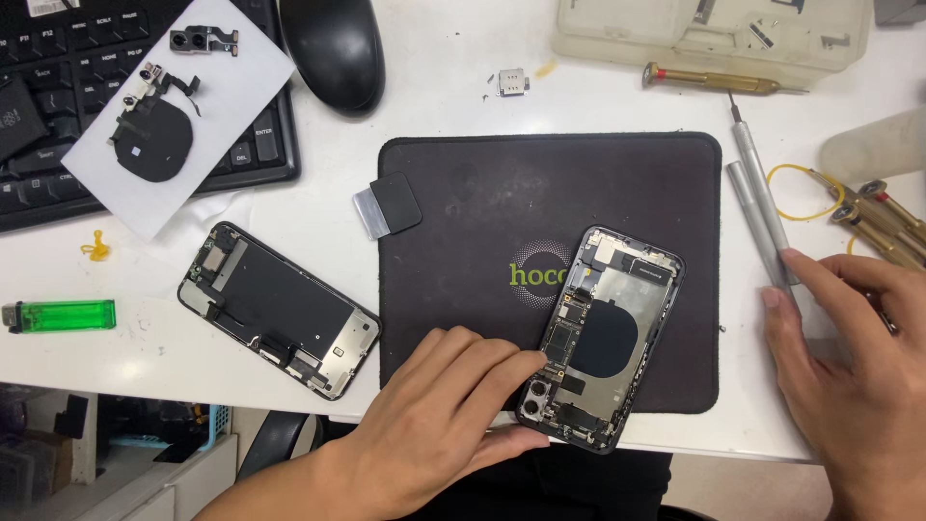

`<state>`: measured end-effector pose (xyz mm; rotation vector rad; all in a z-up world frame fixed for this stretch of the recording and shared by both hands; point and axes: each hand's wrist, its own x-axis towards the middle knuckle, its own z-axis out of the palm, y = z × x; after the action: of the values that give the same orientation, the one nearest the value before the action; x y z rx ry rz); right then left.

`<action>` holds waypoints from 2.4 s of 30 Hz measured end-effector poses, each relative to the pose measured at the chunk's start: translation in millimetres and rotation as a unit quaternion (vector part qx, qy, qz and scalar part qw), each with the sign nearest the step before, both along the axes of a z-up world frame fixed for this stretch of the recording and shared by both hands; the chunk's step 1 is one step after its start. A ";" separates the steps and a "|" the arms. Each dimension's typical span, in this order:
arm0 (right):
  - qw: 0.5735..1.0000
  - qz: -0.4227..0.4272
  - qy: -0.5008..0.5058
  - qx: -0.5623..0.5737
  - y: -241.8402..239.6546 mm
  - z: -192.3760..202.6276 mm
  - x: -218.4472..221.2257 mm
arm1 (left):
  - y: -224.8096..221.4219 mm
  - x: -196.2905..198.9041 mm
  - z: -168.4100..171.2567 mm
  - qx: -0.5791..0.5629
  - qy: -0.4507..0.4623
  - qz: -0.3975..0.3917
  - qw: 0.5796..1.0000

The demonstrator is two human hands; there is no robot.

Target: The person assembles internal components of a disassembled smartphone on a workbench. They place a circuit board into the chassis, connect ribbon cables, and use tweezers to adjust small parts and connectors. The phone remains open throughout the clip.

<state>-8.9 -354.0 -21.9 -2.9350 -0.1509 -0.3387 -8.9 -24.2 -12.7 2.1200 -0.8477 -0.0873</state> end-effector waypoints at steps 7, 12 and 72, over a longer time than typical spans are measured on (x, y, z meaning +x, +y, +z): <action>1.000 -0.009 0.006 -0.004 4.9 4.1 4.0 | -3.7 8.2 3.4 0.000 -0.002 -0.013 1.000; 0.997 0.029 -0.068 -0.002 -2.0 7.0 6.8 | 1.6 11.6 5.5 0.038 -0.040 -0.033 0.998; 0.959 -0.008 0.093 0.268 91.7 30.8 -37.5 | -20.6 12.8 2.6 0.013 -0.177 -0.019 0.984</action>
<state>-46.5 -262.3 8.9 -2.4125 -0.0049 -0.0828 3.9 -44.8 -10.1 2.1769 -1.0973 0.2674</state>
